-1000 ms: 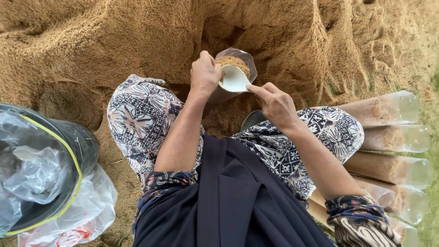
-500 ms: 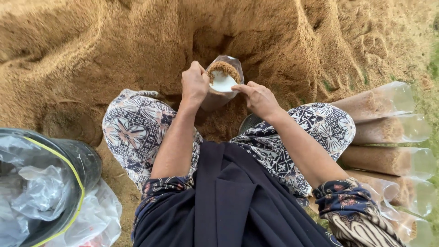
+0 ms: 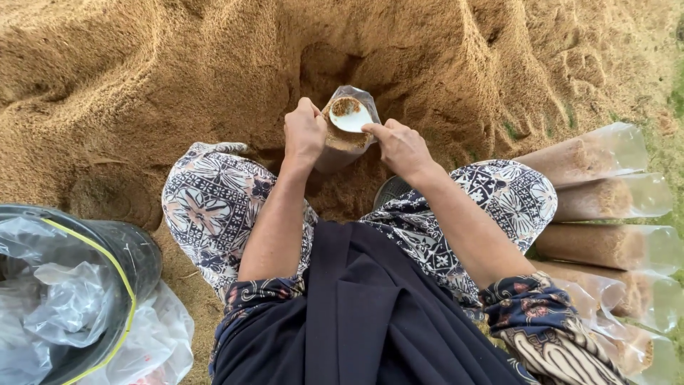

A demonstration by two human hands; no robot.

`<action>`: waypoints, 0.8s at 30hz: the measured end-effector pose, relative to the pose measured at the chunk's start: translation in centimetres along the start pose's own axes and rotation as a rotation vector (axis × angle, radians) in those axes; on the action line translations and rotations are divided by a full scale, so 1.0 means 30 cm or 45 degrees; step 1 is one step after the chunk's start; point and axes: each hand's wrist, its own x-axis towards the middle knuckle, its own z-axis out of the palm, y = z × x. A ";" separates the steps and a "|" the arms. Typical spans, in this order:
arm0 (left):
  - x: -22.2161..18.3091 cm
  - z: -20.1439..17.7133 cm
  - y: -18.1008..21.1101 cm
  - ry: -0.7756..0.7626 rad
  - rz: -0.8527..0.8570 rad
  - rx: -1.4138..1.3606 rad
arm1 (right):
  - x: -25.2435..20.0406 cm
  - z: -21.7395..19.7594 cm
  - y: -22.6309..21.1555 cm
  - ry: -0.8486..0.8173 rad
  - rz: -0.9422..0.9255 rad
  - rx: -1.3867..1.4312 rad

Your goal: Filling small plastic bags with sawdust or grain husks using a plastic scoop from a large pile on the ground.

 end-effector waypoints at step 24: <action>0.009 0.017 -0.064 0.074 0.081 0.005 | 0.046 -0.050 -0.096 -0.311 -0.011 0.055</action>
